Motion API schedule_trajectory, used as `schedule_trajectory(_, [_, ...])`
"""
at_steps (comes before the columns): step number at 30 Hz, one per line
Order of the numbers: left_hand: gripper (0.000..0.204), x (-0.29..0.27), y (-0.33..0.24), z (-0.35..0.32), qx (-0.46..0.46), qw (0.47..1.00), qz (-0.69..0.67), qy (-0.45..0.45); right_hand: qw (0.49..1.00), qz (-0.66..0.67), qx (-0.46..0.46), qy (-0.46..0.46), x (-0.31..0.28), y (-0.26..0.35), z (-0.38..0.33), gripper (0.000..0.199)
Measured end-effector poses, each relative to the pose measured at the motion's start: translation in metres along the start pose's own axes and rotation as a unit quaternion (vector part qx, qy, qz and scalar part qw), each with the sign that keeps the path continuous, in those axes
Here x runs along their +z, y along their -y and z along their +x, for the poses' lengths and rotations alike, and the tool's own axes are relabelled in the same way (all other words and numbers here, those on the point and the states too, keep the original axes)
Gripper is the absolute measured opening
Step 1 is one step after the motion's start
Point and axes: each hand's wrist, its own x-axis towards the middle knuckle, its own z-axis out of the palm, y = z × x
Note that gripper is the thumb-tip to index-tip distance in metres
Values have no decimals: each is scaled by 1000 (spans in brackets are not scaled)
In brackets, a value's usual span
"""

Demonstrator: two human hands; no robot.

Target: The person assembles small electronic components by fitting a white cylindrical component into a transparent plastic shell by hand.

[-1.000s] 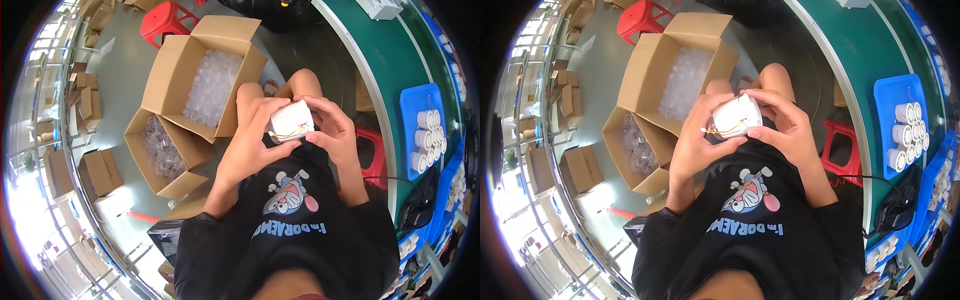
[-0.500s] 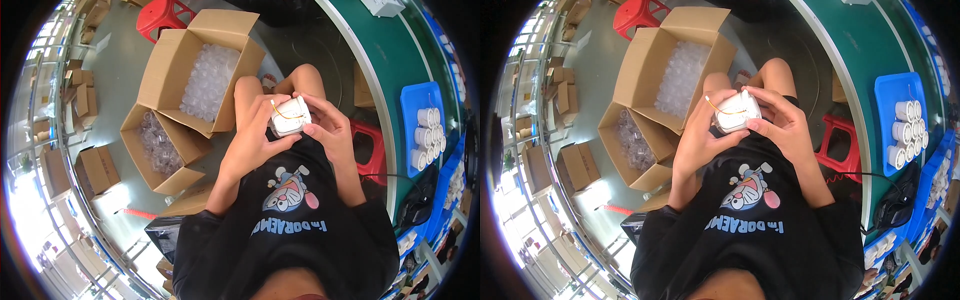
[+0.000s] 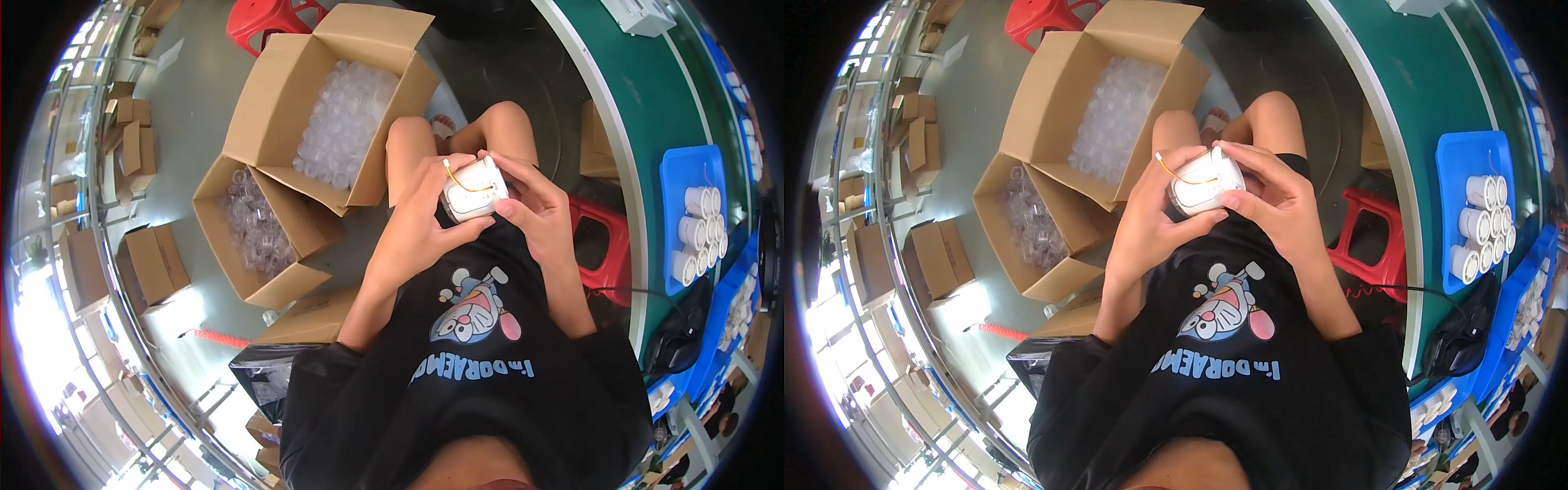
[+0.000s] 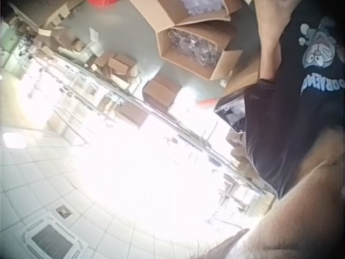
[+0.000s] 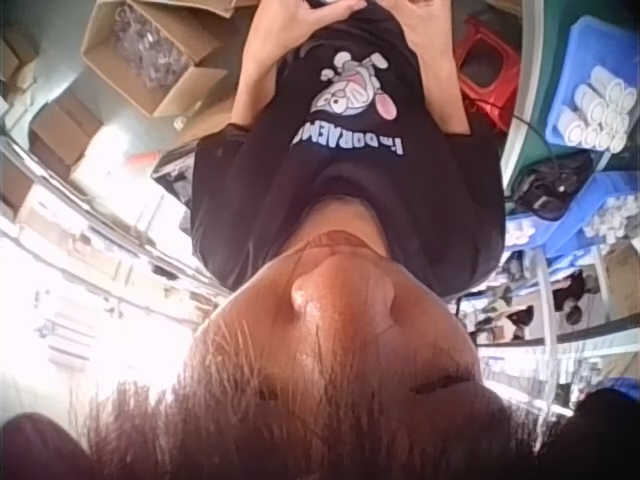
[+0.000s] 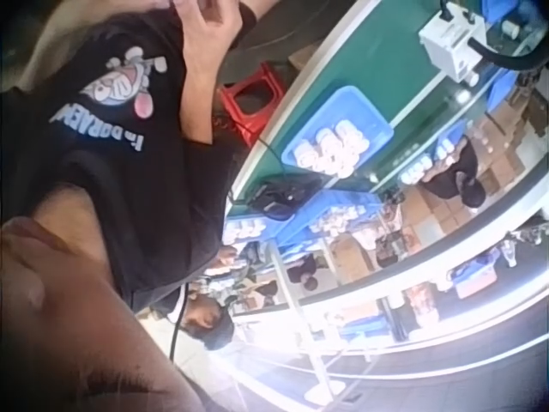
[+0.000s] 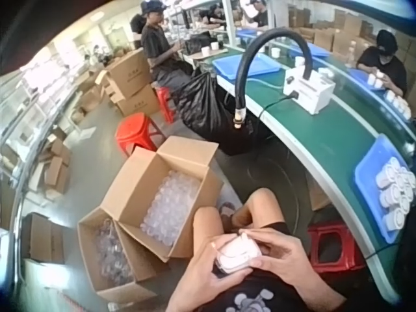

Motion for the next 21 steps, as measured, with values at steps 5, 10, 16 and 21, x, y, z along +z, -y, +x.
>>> schedule_trajectory(5, [65,20,8,1,-51,988,-141,-46,995,0,-63,-75,13,-7,2,37])
schedule_trajectory(10, [64,29,13,-2,-24,995,-54,-82,986,-108,-82,-100,25,-6,5,47])
schedule_trajectory(16, [56,47,19,16,-152,912,-368,-103,981,-191,-16,-19,-1,8,32,67])
schedule_trajectory(21, [60,27,25,40,-219,684,-696,16,993,22,60,-100,-3,34,60,77])
